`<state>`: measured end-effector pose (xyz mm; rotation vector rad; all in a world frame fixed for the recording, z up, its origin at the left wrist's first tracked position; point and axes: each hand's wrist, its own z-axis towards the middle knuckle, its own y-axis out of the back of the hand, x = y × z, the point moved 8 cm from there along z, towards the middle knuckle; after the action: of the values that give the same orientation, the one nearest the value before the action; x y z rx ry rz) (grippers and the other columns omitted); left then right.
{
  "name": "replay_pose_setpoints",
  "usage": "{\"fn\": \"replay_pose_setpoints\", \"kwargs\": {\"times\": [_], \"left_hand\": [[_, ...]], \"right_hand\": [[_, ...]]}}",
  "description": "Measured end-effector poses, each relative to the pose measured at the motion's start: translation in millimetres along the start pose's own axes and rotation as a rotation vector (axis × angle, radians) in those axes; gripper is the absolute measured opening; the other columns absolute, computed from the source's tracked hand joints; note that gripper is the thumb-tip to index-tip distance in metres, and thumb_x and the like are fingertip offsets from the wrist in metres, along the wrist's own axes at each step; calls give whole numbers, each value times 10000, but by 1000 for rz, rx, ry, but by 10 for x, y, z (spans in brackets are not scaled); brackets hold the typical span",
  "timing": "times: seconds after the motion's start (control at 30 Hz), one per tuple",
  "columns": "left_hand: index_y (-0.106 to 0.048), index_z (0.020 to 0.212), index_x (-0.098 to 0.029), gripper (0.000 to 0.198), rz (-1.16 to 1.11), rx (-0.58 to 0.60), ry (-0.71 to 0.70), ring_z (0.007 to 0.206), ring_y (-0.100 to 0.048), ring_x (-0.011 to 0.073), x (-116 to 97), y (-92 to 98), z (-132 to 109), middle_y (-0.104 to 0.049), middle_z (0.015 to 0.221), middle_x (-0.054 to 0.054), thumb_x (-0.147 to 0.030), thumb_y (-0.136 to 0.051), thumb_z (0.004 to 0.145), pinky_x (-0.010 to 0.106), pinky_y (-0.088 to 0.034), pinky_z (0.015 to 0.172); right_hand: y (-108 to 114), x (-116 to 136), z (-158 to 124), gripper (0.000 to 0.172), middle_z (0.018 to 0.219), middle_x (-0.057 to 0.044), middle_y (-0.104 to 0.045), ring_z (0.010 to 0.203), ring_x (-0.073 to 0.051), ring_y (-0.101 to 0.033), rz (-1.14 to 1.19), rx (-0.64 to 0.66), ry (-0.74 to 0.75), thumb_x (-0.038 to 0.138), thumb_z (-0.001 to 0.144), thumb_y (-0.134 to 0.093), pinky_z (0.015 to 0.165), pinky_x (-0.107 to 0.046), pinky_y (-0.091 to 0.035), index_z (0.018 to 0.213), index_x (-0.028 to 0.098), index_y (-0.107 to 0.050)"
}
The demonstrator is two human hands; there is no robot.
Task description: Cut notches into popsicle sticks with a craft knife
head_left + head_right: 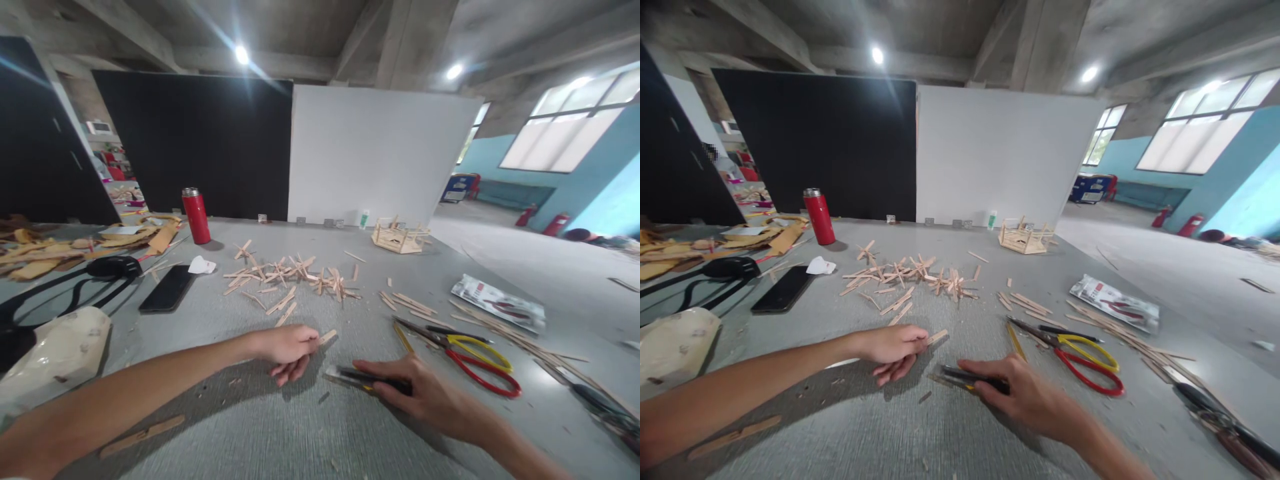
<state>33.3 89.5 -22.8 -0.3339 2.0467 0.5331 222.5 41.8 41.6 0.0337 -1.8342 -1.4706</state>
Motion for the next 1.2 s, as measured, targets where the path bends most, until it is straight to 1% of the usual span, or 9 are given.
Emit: {"fn": "replay_pose_setpoints", "kwargs": {"times": [0.3, 0.53, 0.6, 0.7, 0.77, 0.87, 1.03, 1.1, 1.2], "left_hand": [[-358, 905, -242, 216, -57, 7, 8, 324, -568, 161, -38, 2, -22, -581, 486, -51, -383, -390, 1064, 175, -343, 313], [-358, 983, -246, 185, -206, 57, -78, 407, -632, 143, -275, -264, -198, -653, 637, -24, -412, -394, 1056, 155, -266, 344], [-329, 998, -255, 258, -329, 125, -112, 421, -640, 157, -342, -487, -224, -659, 649, -13, -501, -377, 1057, 159, -281, 343], [-311, 1011, -257, 350, -428, 338, -23, 431, -646, 189, -338, -920, -290, -691, 683, 32, -574, -459, 1016, 186, -340, 340], [-357, 1029, -241, 298, -354, 278, 77, 389, -600, 174, -268, -1012, -342, -682, 661, 19, -494, -513, 1008, 194, -344, 333], [-483, 1016, -207, 182, -121, 148, 137, 356, -531, 138, -228, -993, -469, -647, 624, -10, -389, -486, 1018, 205, -356, 366], [-639, 945, -190, 123, 561, -425, -270, 683, -658, 183, -567, -609, -599, -689, 782, 29, -245, -535, 981, 282, -488, 644], [-663, 1042, -184, 122, 694, -513, -394, 874, -682, 215, -641, -578, -595, -718, 954, 62, -204, -559, 981, 326, -516, 793], [-679, 1129, -187, 172, 757, -483, -540, 1140, -629, 245, -715, -587, -570, -703, 1152, 87, -268, -596, 1001, 377, -473, 1004]], "right_hand": [[45, 94, 39, 427, 1215, -41, -764, 1007, -231, -724, -37, -8, 34, 468, 997, -530, 886, -341, -552, 1367, 312, -675], [719, -69, -108, 459, 1322, -130, -674, 1162, -319, -648, -136, -288, -57, 483, 956, -564, 973, -484, -497, 1348, 251, -624], [930, -37, -208, 369, 1071, -87, -748, 910, -276, -717, -172, -422, -132, 492, 934, -589, 800, -423, -550, 1219, 271, -667], [1038, 77, -301, 350, 672, 22, -672, 488, -174, -589, -160, -503, -226, 571, 862, -670, 511, -319, -470, 1069, 289, -667], [1036, 179, -308, 368, 618, 44, -642, 427, -156, -536, -157, -538, -234, 577, 836, -696, 459, -300, -420, 1075, 300, -659], [1022, 321, -252, 417, 661, 26, -680, 500, -193, -601, -247, -616, -202, 536, 785, -744, 479, -310, -416, 1112, 300, -640], [893, 330, -26, 491, 629, 39, -688, 555, -204, -652, -135, -641, -179, 493, 780, -766, 555, -316, -462, 1189, 281, -596], [798, 226, 45, 415, 618, 30, -684, 566, -207, -654, -51, -615, -222, 503, 782, -758, 569, -321, -478, 1103, 267, -643], [630, 50, 81, 235, 715, -14, -729, 699, -233, -701, 6, -561, -246, 482, 819, -691, 658, -340, -529, 862, 251, -689]]}}
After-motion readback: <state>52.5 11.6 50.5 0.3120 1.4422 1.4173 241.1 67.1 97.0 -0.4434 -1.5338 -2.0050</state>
